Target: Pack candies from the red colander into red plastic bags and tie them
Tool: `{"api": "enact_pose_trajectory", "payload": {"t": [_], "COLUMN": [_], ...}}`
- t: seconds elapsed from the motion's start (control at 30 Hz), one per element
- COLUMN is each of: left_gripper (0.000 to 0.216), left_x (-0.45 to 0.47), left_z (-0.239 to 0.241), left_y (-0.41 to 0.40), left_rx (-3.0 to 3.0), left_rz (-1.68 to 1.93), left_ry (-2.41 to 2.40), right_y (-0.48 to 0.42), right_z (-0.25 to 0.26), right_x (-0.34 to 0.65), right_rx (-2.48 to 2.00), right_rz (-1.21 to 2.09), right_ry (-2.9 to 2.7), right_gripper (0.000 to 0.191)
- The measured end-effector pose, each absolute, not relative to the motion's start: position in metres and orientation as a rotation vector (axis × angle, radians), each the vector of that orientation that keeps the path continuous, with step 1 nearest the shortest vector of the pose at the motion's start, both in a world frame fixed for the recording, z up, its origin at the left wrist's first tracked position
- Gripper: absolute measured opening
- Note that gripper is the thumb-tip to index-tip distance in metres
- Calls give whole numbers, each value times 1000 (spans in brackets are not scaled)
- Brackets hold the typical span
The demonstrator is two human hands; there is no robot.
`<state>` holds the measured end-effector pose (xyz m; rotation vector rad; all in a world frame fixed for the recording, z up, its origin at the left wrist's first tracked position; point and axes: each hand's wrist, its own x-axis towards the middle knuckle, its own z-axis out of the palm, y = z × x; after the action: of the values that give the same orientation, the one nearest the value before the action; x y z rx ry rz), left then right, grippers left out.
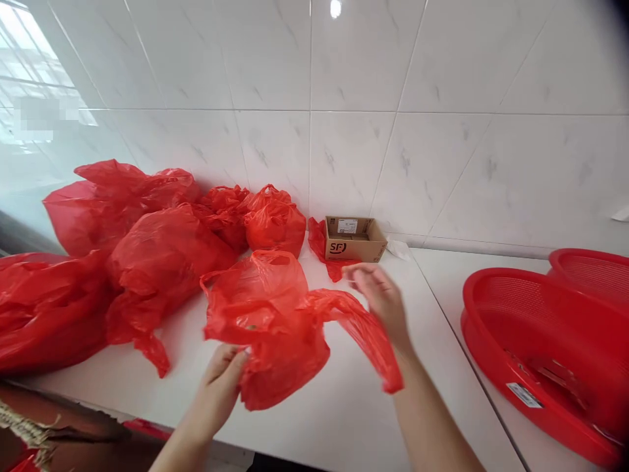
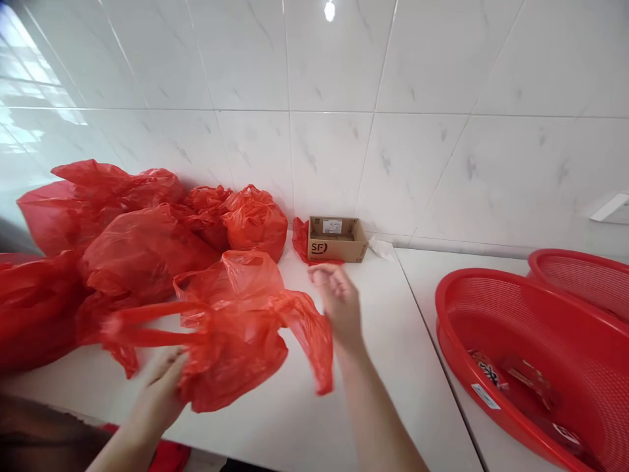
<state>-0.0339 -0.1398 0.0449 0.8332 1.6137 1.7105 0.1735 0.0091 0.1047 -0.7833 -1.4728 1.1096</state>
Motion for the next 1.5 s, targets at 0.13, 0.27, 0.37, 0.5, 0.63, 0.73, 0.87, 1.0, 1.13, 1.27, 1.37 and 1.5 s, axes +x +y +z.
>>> {"api": "enact_pose_trajectory", "payload": {"t": [0.13, 0.27, 0.37, 0.5, 0.63, 0.73, 0.87, 1.0, 1.13, 1.27, 1.37, 1.5], "left_gripper": [43, 38, 29, 33, 41, 40, 27, 26, 15, 41, 50, 56], "left_x": [-2, 20, 22, 4, -7, 5, 41, 79, 85, 59, 43, 43], "left_z": [43, 55, 55, 42, 37, 52, 86, 89, 51, 24, 25, 42], "left_y": [-116, -102, -96, -88, -84, -92, -116, -117, -87, -72, -77, -84], "left_rx": [1032, 1209, 1137, 804, 636, 773, 1485, 2372, 2404, 2331, 2305, 2138], "left_rz": [1437, 1237, 1286, 1611, 1673, 1750, 2056, 1385, 780, 518, 432, 473], "left_ry": [1439, 1237, 1205, 1372, 1453, 1549, 1711, 1834, 2151, 2302, 2268, 2096], "right_y": [-16, -46, -52, -51, -47, -44, -42, -51, -55, -36, -22, -20], "right_z": [138, 122, 95, 76, 76, 76, 70, 63, 57, 64, 74, 81], "right_x": [230, 238, 236, 253, 274, 277, 269, 259, 258, 288, 320, 340], "right_rx": [-725, -848, -914, -1158, -1347, -1500, -1646, -1610, -1537, -1775, -1893, -1881], "right_rz": [1033, 967, 844, 855, 921, 756, 587, 540, 507, 538, 627, 530], "right_ry": [-1570, -2191, -2483, -2759, -2598, -2555, -2613, -2738, -2781, -2673, -2540, -2489], "right_gripper": [18, 20, 20, 33, 48, 56, 63, 81, 94, 72, 28, 37]}}
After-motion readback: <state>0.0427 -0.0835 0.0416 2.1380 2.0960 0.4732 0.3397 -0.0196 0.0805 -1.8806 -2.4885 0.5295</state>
